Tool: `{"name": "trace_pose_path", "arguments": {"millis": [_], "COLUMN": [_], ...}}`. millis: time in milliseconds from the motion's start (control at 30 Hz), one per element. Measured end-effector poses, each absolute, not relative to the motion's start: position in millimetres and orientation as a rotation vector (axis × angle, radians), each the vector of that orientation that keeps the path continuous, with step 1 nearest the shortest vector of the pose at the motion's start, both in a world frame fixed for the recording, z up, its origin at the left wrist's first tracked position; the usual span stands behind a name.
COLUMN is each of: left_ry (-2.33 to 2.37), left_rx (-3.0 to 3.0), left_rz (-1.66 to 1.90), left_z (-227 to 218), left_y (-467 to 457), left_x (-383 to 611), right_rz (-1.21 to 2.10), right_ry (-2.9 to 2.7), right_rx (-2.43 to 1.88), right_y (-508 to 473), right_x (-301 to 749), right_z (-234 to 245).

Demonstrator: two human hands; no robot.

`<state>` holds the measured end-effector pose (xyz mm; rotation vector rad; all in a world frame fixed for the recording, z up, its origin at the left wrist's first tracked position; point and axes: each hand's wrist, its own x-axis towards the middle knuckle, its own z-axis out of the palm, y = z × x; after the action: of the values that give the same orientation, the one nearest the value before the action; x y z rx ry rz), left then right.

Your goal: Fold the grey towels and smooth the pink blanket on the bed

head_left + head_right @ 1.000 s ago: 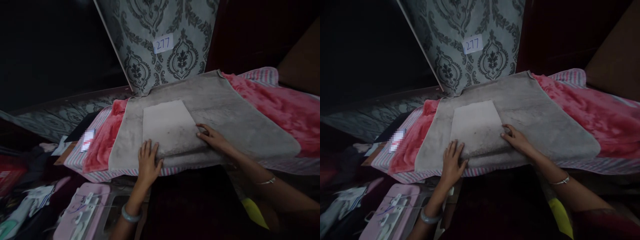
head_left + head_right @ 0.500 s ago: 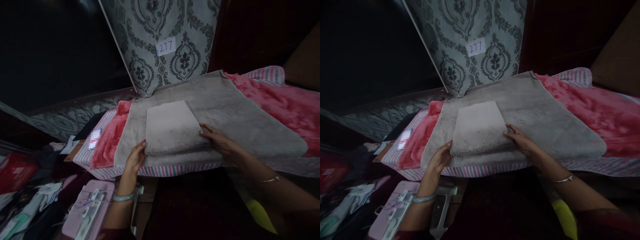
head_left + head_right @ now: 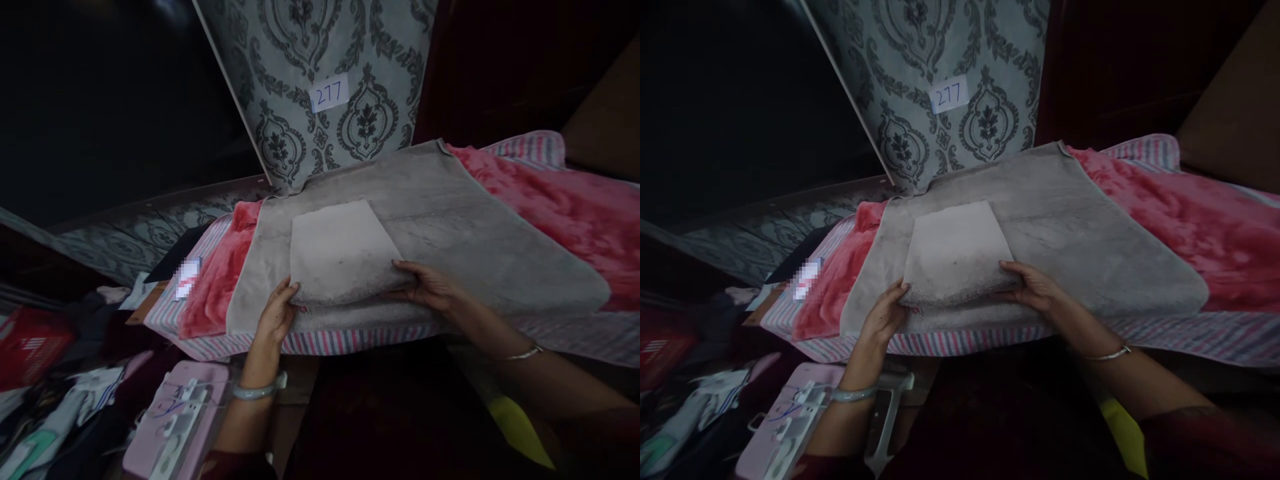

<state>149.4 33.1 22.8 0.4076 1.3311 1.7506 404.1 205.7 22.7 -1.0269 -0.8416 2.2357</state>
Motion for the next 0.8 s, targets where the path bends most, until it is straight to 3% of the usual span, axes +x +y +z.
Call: {"name": "trace_pose_path", "arguments": {"millis": [467,800], "left_ry": [1.195,1.437], "left_rx": [0.194,0.306], "left_rz": [1.909,1.747], "left_z": [34,20], "left_y": [29,40], "left_x": [170,159], "right_rz": [2.227,2.217], "right_ry": [-0.857,-0.909], "right_rx": [-0.956,-0.996], "right_y": [217,204], "right_x": [387,404], "right_z": [43,26]}}
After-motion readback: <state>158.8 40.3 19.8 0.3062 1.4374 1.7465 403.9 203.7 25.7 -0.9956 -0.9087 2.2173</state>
